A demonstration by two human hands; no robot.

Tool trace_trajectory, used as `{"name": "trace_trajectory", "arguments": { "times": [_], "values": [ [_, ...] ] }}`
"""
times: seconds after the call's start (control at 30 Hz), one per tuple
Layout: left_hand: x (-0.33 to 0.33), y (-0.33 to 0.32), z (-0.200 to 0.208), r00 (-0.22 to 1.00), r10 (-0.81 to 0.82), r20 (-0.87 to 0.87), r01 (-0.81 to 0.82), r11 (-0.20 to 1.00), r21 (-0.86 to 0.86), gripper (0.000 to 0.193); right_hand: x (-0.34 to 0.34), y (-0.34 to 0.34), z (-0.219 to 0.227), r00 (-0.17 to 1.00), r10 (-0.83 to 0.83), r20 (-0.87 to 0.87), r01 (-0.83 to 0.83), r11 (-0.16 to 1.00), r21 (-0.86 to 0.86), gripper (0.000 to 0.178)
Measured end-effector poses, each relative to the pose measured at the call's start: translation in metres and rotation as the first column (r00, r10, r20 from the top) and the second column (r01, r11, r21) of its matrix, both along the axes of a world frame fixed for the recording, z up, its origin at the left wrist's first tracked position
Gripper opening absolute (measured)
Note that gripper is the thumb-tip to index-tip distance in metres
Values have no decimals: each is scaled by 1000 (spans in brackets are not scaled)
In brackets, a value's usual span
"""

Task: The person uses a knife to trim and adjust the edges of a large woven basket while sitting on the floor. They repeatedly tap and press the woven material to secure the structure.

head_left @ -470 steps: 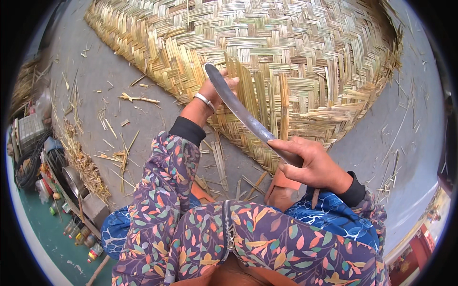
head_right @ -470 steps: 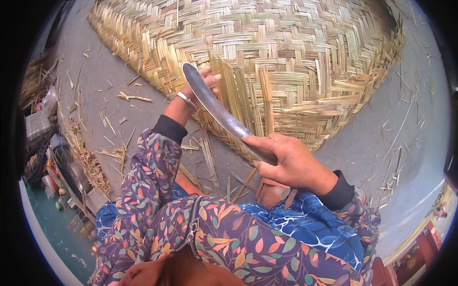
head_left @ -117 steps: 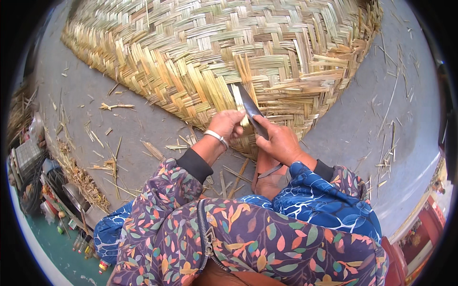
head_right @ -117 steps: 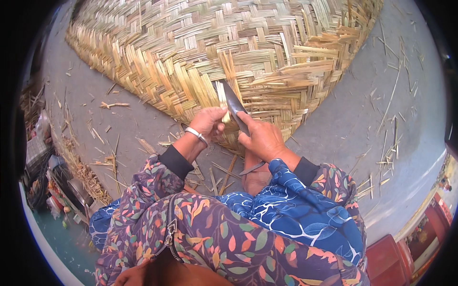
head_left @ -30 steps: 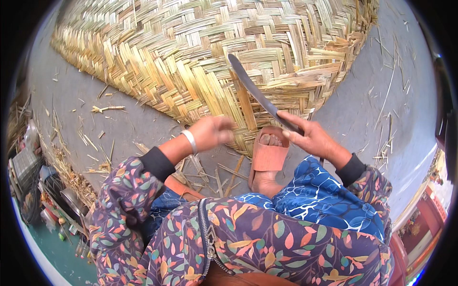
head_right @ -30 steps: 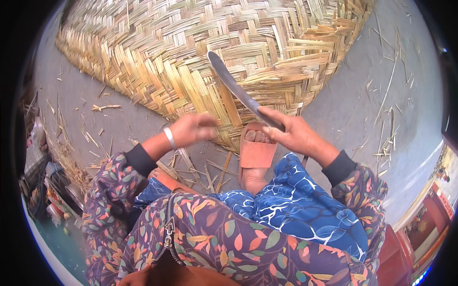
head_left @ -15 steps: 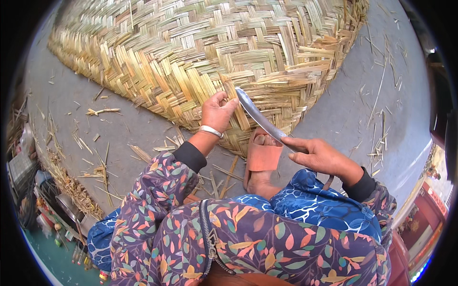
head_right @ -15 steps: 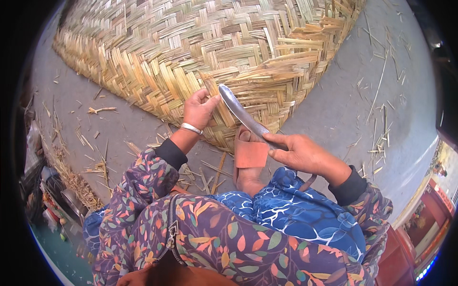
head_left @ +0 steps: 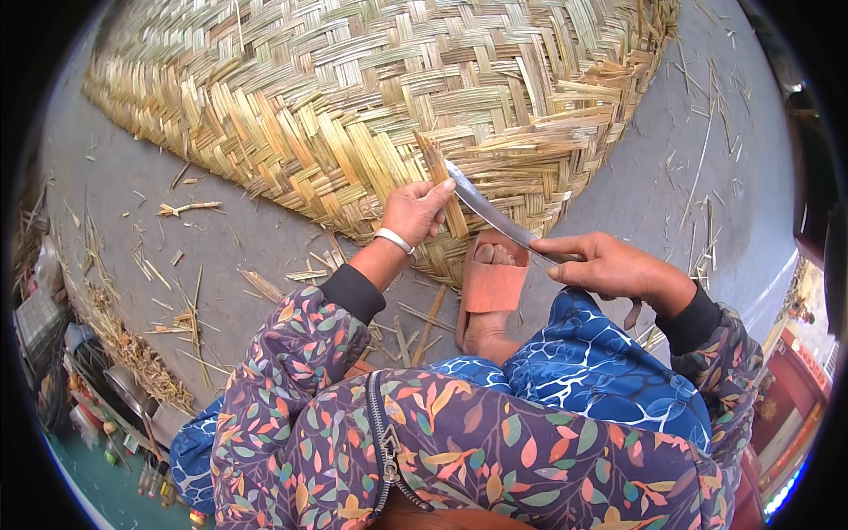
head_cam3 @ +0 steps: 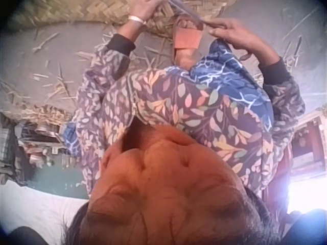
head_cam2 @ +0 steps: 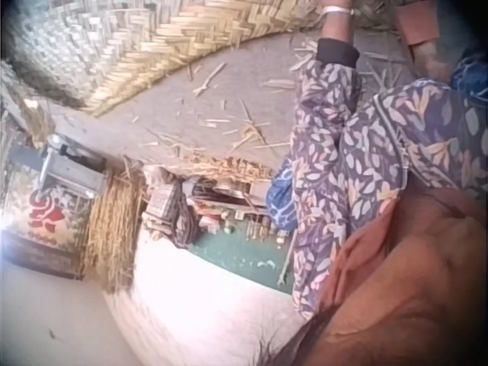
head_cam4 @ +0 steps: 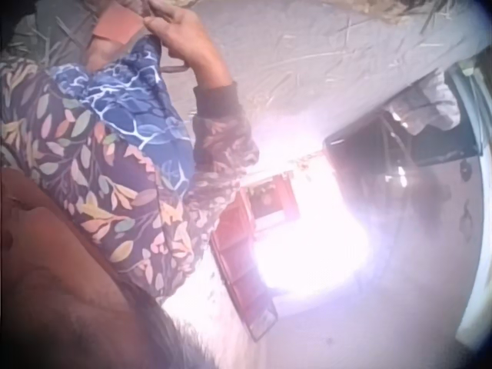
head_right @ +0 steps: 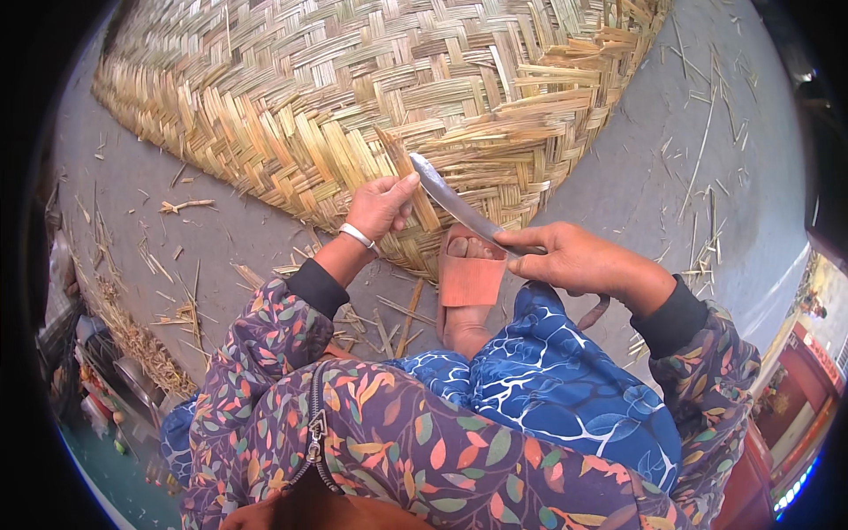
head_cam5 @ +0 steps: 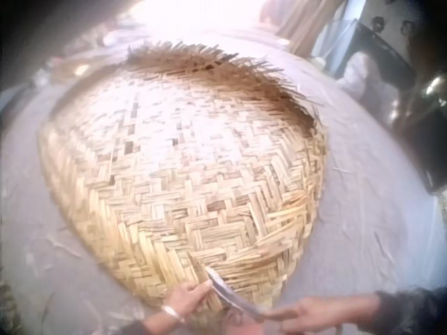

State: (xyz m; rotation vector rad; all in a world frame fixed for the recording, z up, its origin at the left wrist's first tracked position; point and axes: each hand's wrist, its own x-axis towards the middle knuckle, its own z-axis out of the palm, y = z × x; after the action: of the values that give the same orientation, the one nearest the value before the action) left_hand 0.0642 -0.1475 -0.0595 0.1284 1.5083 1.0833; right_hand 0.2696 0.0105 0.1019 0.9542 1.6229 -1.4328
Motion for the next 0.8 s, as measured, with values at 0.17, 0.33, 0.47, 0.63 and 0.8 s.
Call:
{"name": "trace_trajectory", "arguments": {
  "times": [0.17, 0.33, 0.47, 0.63, 0.8],
  "values": [
    [1, -2, -8, 998, 28, 61, -30, 999, 18, 35, 13, -30, -22, 982, 172, -76, -140, 939, 313, 52],
    [-1, -3, -8, 989, 38, 145, -42, 999, 23, 38, 26, -33, -33, 987, 47, -151, -11, 974, 226, 51],
    [1, -9, -10, 992, 79, 98, -82, 996, 24, 37, 21, -14, -24, 972, 61, -227, -29, 989, 142, 51],
    [0, -9, -12, 987, 80, 139, -85, 996, 28, 35, 3, -20, -18, 972, 151, -180, -102, 962, 253, 52],
    [-1, -7, -16, 987, 93, 132, -97, 995, 30, 35, 16, -49, -62, 965, 160, -209, -55, 898, 436, 52]
  ]
}}
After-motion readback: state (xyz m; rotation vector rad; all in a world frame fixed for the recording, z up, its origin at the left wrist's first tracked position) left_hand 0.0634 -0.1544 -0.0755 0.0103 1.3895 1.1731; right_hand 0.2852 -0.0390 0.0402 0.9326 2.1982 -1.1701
